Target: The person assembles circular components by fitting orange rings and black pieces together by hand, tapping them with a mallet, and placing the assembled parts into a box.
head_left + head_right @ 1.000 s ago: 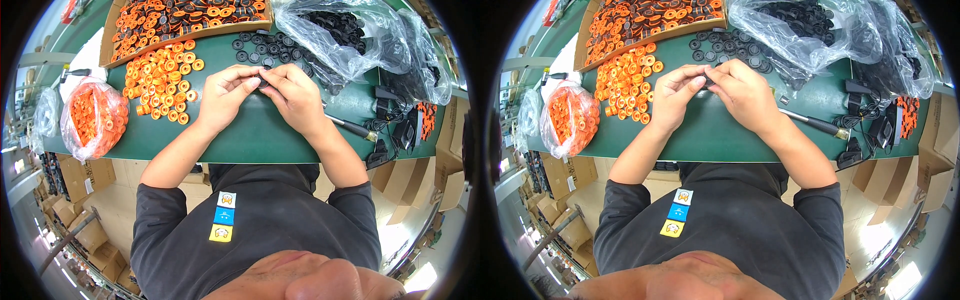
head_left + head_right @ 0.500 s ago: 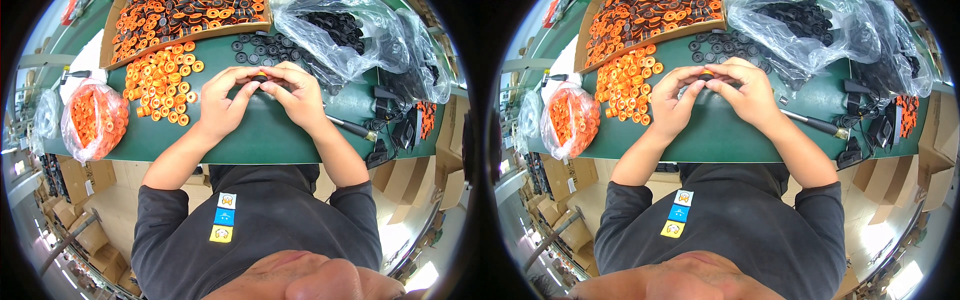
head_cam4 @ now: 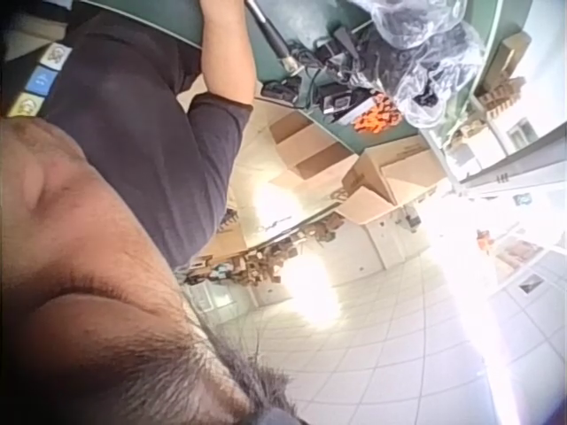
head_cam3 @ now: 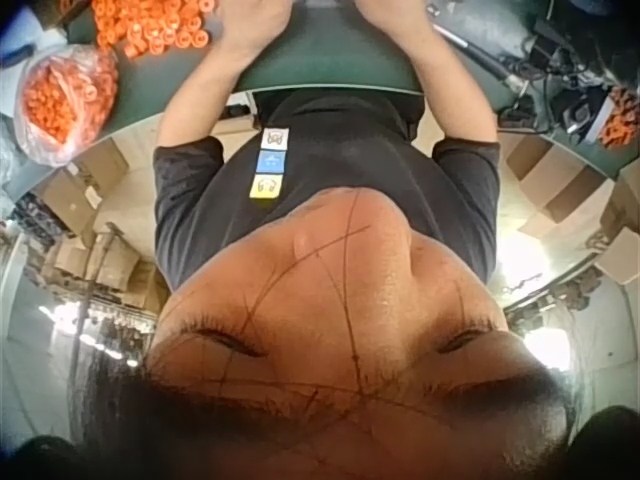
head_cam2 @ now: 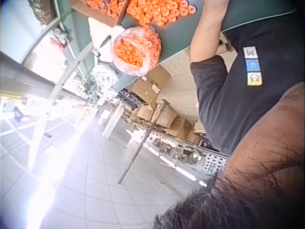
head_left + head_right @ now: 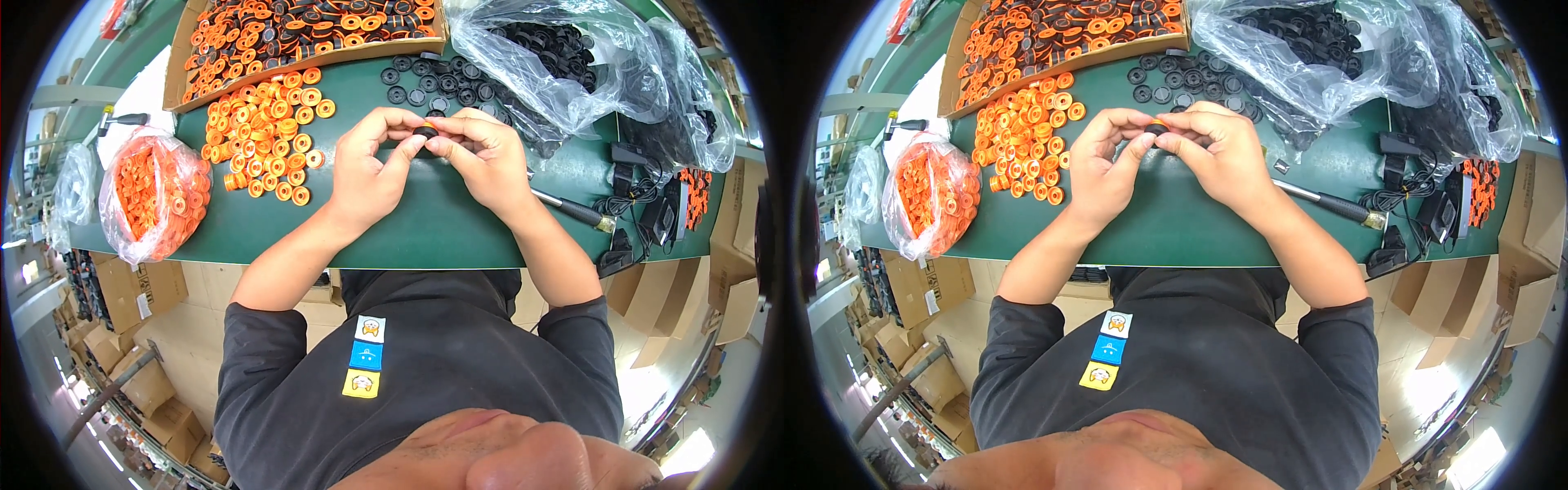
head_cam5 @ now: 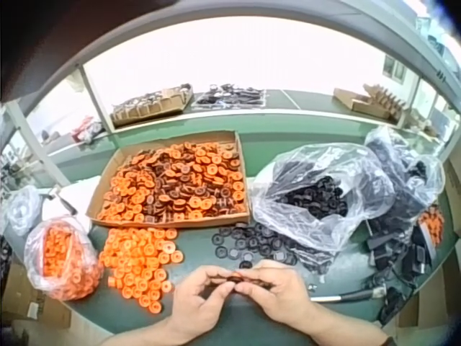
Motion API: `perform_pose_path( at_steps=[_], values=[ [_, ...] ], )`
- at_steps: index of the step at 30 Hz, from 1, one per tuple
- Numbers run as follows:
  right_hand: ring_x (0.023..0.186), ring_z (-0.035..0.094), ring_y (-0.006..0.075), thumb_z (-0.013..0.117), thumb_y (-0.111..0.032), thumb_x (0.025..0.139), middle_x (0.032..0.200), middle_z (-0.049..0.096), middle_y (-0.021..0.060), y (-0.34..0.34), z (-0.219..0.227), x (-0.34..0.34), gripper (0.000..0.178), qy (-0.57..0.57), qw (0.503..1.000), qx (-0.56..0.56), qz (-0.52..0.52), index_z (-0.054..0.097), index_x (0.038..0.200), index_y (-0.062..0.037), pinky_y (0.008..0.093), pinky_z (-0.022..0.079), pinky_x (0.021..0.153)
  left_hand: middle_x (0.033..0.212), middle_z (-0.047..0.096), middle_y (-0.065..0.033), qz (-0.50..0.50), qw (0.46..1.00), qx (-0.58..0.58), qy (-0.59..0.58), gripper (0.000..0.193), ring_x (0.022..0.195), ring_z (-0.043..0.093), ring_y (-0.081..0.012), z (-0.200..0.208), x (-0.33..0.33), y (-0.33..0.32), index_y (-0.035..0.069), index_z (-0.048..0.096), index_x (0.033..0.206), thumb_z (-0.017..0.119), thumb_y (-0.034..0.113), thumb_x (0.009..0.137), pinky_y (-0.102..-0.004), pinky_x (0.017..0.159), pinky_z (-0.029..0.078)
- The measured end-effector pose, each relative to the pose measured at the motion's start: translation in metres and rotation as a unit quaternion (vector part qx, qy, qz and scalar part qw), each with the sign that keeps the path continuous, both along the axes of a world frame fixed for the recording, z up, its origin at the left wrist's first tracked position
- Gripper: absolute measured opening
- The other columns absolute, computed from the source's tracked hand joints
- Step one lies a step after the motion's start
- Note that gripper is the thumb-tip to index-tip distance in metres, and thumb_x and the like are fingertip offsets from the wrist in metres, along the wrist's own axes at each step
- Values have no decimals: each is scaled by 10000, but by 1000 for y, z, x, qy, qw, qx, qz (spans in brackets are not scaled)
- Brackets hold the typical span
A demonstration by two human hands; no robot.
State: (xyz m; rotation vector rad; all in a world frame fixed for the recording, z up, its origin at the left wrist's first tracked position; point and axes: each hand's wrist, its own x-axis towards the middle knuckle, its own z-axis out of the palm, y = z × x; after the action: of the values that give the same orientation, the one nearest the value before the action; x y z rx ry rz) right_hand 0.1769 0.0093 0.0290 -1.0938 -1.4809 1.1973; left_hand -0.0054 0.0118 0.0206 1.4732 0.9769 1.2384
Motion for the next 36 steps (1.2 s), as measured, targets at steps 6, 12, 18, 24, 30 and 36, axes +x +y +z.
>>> perform_pose_path(
  at_steps=[6, 12, 18, 24, 30, 36],
  values=[
    [803, 674, 98, 739, -32, 896, 909, 684, 65, 0, -2, -1, 215, -8, 1000, -10, 2, 735, 1098, 38, 235, 550, 726, 985, 684, -84, -15, 998, -40, -50, 149, 909, 669, -132, 0, 2, -1, -42, 607, 1058, 649, -51, 915, -267, 840, 540],
    [806, 679, 104, 694, -80, 952, 917, 720, 69, 5, -2, 2, 193, 56, 994, -96, 9, 731, 1089, 51, 241, 563, 735, 984, 678, -71, -54, 977, -165, -125, 141, 892, 656, -112, -1, -3, 7, -22, 607, 1060, 675, -16, 936, -254, 832, 543],
    [841, 686, 122, 613, -152, 1019, 952, 735, 89, 11, -1, 9, 262, 98, 985, -123, 64, 704, 1140, 61, 265, 576, 780, 980, 689, -75, -73, 963, -196, -170, 147, 903, 660, -114, 1, -4, 8, -19, 620, 1069, 688, 10, 941, -258, 831, 551],
    [856, 686, 129, 627, -122, 1006, 988, 729, 90, 8, 1, 8, 251, 97, 986, -121, 59, 698, 1171, 53, 264, 571, 796, 989, 695, -79, -72, 963, -185, -181, 151, 911, 667, -117, 2, -5, 8, -21, 627, 1077, 689, 20, 946, -259, 833, 550],
    [864, 683, 132, 621, -118, 1010, 997, 718, 89, 10, 1, 10, 254, 97, 986, -117, 71, 696, 1185, 49, 267, 567, 807, 1007, 700, -84, -78, 964, -180, -179, 155, 926, 669, -117, 2, -6, 7, -25, 631, 1086, 684, 21, 949, -259, 849, 546],
    [878, 680, 133, 623, -113, 1009, 1007, 689, 70, 9, -1, 11, 253, 107, 986, -104, 74, 694, 1194, 44, 269, 564, 813, 1021, 705, -92, -72, 967, -172, -174, 160, 949, 674, -122, 2, -6, 5, -30, 635, 1096, 681, 19, 950, -259, 862, 544]
  ],
)
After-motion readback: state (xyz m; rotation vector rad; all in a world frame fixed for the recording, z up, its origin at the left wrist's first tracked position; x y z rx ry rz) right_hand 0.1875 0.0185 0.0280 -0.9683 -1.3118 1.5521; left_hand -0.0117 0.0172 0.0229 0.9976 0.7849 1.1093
